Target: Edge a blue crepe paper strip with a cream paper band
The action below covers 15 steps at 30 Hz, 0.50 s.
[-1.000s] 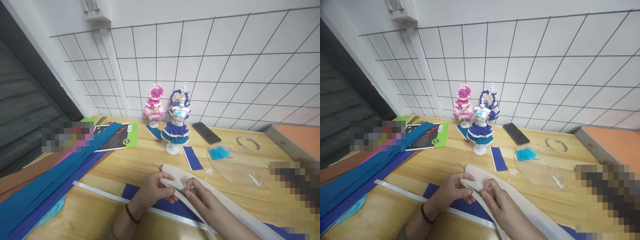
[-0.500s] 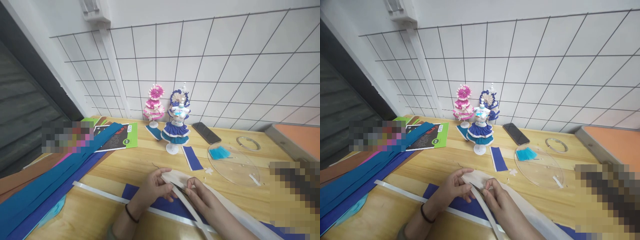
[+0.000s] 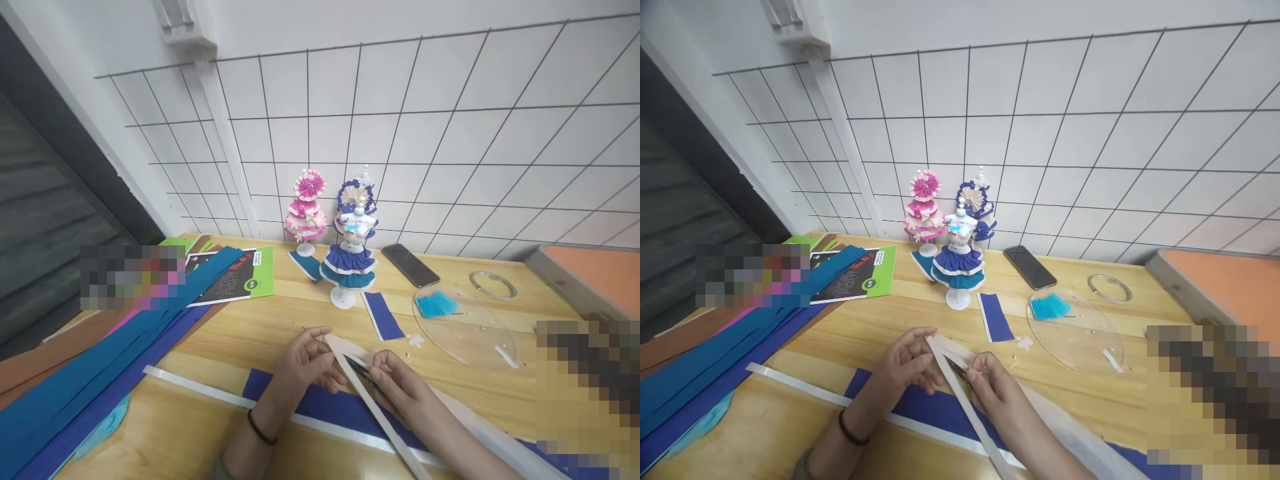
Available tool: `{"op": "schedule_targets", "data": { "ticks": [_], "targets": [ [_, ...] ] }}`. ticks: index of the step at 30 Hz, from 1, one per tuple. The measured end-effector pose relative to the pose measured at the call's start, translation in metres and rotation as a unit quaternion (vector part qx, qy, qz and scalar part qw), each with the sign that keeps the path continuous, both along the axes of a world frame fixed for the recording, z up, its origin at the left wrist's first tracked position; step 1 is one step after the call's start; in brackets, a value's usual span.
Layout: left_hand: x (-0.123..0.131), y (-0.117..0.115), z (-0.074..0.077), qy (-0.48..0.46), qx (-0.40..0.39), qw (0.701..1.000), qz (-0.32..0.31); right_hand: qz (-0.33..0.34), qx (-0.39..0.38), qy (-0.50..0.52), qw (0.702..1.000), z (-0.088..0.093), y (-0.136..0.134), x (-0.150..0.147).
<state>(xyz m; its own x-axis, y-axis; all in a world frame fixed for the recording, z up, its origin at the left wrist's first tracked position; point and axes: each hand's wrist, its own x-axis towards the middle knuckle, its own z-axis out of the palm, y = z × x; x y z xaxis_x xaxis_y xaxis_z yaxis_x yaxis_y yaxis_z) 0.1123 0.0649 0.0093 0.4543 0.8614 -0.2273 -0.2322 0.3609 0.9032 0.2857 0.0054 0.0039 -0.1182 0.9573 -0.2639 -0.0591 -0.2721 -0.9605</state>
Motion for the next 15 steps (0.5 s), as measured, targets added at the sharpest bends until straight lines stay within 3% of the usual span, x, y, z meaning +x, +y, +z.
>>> {"op": "schedule_targets", "data": {
  "ticks": [10, 15],
  "targets": [
    [0.0003, 0.0033, -0.0078, 0.078, 0.083, 0.993, 0.032, 0.016, -0.013, -0.008, 1.000, -0.0012, -0.0009, -0.0026],
    [-0.0003, 0.0034, -0.0073, 0.080, 0.086, 0.992, 0.044, 0.019, -0.017, -0.030, 0.999, 0.0031, -0.0015, -0.0055]
  ]
}}
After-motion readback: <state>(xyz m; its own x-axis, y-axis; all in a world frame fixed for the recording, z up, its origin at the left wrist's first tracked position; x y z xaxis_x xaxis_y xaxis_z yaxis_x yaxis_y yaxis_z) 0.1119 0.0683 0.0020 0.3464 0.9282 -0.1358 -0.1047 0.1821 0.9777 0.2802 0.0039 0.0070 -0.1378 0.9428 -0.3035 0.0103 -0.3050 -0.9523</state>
